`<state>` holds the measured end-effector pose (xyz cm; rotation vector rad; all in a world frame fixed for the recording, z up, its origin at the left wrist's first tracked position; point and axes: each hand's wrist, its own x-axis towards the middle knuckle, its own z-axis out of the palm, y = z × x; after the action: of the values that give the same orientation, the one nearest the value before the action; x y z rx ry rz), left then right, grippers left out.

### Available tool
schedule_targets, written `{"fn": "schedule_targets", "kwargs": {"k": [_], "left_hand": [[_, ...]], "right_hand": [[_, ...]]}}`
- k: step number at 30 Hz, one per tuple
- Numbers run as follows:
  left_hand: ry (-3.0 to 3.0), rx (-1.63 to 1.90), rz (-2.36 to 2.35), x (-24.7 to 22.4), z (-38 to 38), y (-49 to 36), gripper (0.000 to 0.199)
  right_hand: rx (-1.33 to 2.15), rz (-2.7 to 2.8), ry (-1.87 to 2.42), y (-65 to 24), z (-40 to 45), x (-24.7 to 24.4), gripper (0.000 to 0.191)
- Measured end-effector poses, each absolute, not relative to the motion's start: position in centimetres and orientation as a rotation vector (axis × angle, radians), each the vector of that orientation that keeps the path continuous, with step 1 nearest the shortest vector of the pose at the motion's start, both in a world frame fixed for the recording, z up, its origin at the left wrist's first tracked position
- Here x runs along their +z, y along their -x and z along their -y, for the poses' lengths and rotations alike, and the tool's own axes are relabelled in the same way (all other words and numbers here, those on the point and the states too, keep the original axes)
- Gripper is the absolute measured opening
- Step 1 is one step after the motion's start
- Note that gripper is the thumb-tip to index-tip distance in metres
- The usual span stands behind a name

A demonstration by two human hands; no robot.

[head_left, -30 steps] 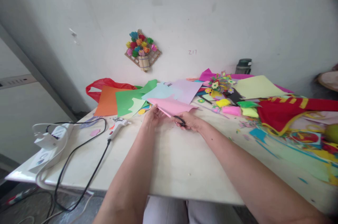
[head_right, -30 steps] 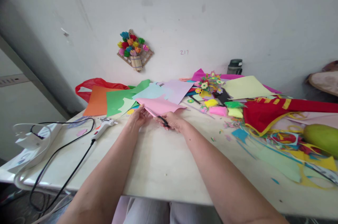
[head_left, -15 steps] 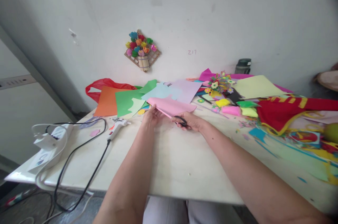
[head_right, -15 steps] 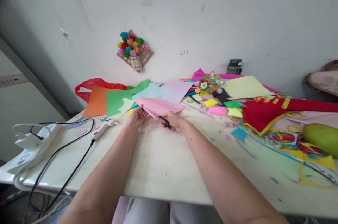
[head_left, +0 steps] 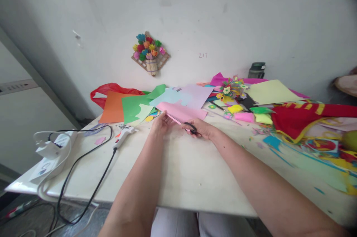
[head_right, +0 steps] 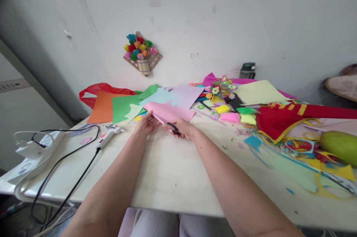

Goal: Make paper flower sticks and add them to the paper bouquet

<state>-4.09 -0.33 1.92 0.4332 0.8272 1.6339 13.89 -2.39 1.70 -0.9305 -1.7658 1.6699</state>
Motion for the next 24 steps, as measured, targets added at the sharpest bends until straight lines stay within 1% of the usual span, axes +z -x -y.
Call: {"fn": "schedule_targets", "kwargs": {"k": [5,14,24], "left_hand": [[-0.434,1.632,-0.83,1.78,0.18,4.27,0.008],[-0.42,1.632,-0.833,1.71,0.06,4.39,0.007],[-0.395,1.677,-0.827,1.71,-0.05,4.7,0.007]], "right_hand": [[1.679,1.742,0.941,-13.8,2.54,1.89,0.034],[1.689,1.711,0.94,-13.64,2.43,1.76,0.026],[1.684,1.78,0.916,-14.05,2.39,1.6,0.033]]}}
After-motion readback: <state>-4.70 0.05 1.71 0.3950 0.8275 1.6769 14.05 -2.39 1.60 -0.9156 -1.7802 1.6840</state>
